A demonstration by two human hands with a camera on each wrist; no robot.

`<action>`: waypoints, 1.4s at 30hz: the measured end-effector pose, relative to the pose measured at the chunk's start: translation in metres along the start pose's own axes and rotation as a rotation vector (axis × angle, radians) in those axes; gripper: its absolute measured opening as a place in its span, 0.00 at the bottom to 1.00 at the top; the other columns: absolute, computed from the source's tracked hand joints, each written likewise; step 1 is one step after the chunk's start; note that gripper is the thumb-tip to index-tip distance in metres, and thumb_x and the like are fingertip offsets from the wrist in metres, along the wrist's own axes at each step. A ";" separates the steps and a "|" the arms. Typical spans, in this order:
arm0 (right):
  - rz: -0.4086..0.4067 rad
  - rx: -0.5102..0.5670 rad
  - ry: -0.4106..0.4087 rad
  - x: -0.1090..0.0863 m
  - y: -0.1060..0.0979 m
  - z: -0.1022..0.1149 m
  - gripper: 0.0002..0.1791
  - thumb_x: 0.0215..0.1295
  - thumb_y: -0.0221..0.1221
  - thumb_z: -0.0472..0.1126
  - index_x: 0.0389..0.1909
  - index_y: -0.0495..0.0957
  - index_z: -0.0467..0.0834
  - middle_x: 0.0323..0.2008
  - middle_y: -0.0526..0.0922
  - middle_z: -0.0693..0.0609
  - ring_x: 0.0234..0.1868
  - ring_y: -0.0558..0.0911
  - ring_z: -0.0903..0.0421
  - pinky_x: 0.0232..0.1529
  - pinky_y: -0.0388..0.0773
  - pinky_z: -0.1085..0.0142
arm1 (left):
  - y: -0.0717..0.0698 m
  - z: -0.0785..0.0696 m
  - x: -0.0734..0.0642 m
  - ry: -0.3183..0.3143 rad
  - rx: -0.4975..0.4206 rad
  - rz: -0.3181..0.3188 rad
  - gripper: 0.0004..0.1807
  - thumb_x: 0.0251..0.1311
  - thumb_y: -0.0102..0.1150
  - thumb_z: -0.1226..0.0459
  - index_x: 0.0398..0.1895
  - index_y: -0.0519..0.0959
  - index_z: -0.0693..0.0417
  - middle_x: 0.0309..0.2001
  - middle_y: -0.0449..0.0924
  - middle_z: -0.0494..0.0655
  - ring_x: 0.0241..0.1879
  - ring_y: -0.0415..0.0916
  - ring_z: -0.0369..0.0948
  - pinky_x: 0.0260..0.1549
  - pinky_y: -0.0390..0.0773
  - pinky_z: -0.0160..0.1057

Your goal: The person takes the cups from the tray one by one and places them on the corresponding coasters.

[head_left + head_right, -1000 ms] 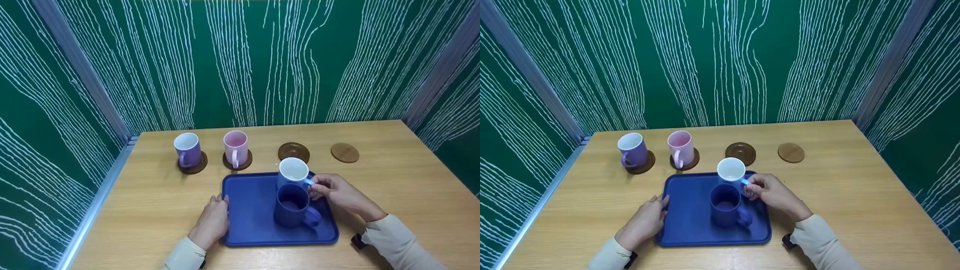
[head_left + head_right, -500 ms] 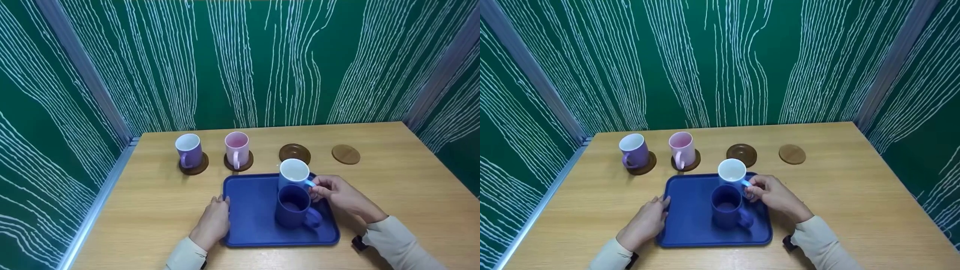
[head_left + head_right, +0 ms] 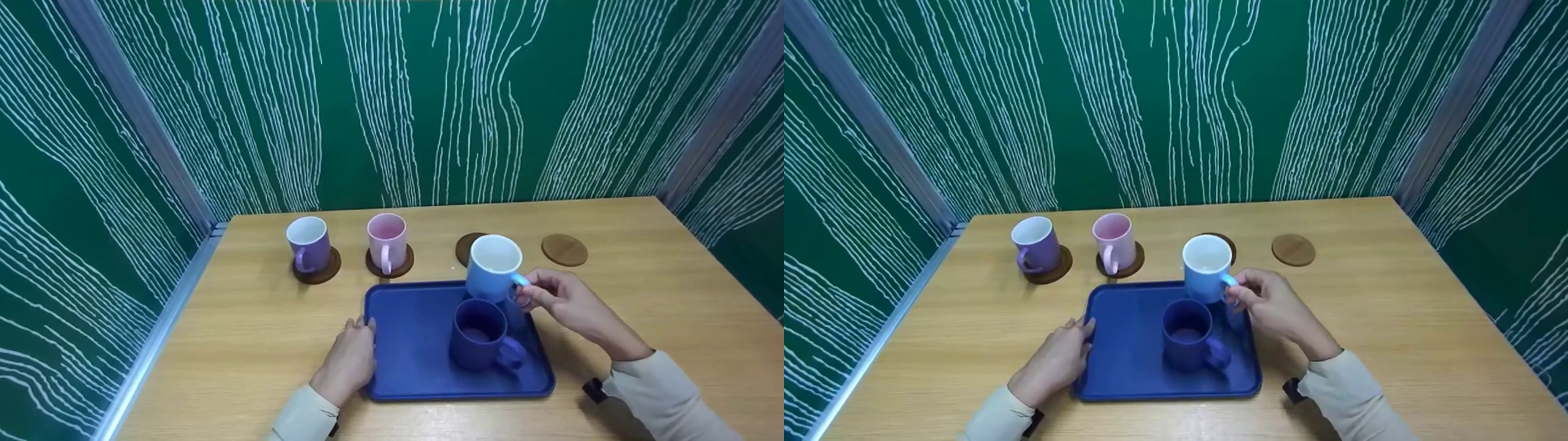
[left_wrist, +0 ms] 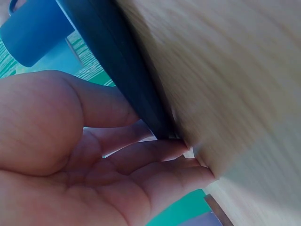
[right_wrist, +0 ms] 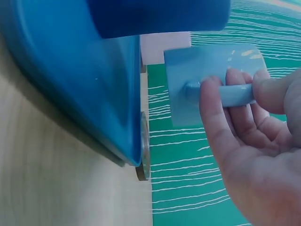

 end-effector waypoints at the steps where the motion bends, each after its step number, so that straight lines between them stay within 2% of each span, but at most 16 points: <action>1: -0.019 0.001 -0.002 0.000 -0.001 0.002 0.13 0.79 0.56 0.40 0.46 0.78 0.32 0.42 0.85 0.39 0.44 0.87 0.43 0.49 0.87 0.60 | 0.000 0.000 0.000 -0.003 -0.001 -0.001 0.27 0.66 0.59 0.74 0.68 0.72 0.74 0.67 0.69 0.77 0.69 0.65 0.72 0.66 0.70 0.63; 3: -0.053 -0.004 0.003 0.002 -0.001 0.006 0.14 0.79 0.56 0.42 0.47 0.78 0.32 0.42 0.85 0.38 0.44 0.87 0.43 0.49 0.87 0.59 | -0.001 0.000 0.000 -0.006 0.003 -0.004 0.27 0.66 0.58 0.75 0.68 0.72 0.74 0.68 0.69 0.77 0.69 0.65 0.72 0.67 0.70 0.63; 7: -0.122 -0.024 0.027 0.006 -0.002 0.014 0.16 0.79 0.56 0.46 0.47 0.79 0.34 0.43 0.85 0.41 0.44 0.87 0.48 0.49 0.87 0.61 | -0.002 0.000 0.000 -0.012 -0.001 0.003 0.27 0.65 0.58 0.75 0.68 0.72 0.73 0.68 0.69 0.76 0.69 0.64 0.72 0.67 0.69 0.63; 11: -0.178 0.000 0.001 0.012 -0.003 0.023 0.17 0.78 0.58 0.45 0.46 0.78 0.31 0.42 0.84 0.39 0.42 0.86 0.52 0.47 0.87 0.64 | -0.001 -0.001 -0.001 -0.011 -0.002 0.011 0.29 0.64 0.60 0.75 0.69 0.71 0.73 0.69 0.68 0.76 0.68 0.65 0.72 0.65 0.71 0.63; 14: -0.207 0.025 -0.022 0.019 -0.002 0.029 0.19 0.77 0.59 0.45 0.45 0.77 0.29 0.40 0.84 0.39 0.41 0.86 0.54 0.46 0.87 0.65 | -0.001 -0.001 -0.001 -0.015 0.002 0.013 0.30 0.62 0.62 0.74 0.69 0.71 0.73 0.69 0.68 0.75 0.68 0.66 0.72 0.65 0.72 0.63; 20: -0.244 0.070 -0.003 0.032 -0.003 0.035 0.21 0.76 0.60 0.47 0.47 0.77 0.29 0.40 0.84 0.42 0.42 0.85 0.54 0.48 0.86 0.65 | -0.001 -0.002 -0.001 -0.014 -0.002 0.003 0.31 0.61 0.64 0.75 0.69 0.71 0.73 0.68 0.69 0.76 0.69 0.65 0.71 0.66 0.71 0.63; 31: -0.276 0.103 0.070 0.056 -0.003 0.028 0.19 0.77 0.59 0.44 0.50 0.76 0.29 0.44 0.83 0.42 0.44 0.85 0.56 0.49 0.86 0.66 | -0.002 -0.003 -0.001 -0.027 -0.023 0.012 0.30 0.63 0.61 0.76 0.70 0.70 0.73 0.70 0.67 0.75 0.69 0.64 0.72 0.67 0.69 0.63; 42: -0.293 0.166 0.080 0.080 0.008 0.002 0.12 0.76 0.59 0.37 0.43 0.77 0.27 0.35 0.83 0.47 0.38 0.84 0.58 0.48 0.87 0.62 | -0.001 -0.001 0.000 -0.016 -0.014 0.023 0.30 0.63 0.60 0.75 0.70 0.70 0.74 0.69 0.67 0.75 0.71 0.62 0.72 0.68 0.67 0.64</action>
Point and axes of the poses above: each hand's wrist, its own x-axis towards the middle knuckle, its own y-axis out of the palm, z = x × y, the point moved 1 cm from there along x, towards the middle knuckle
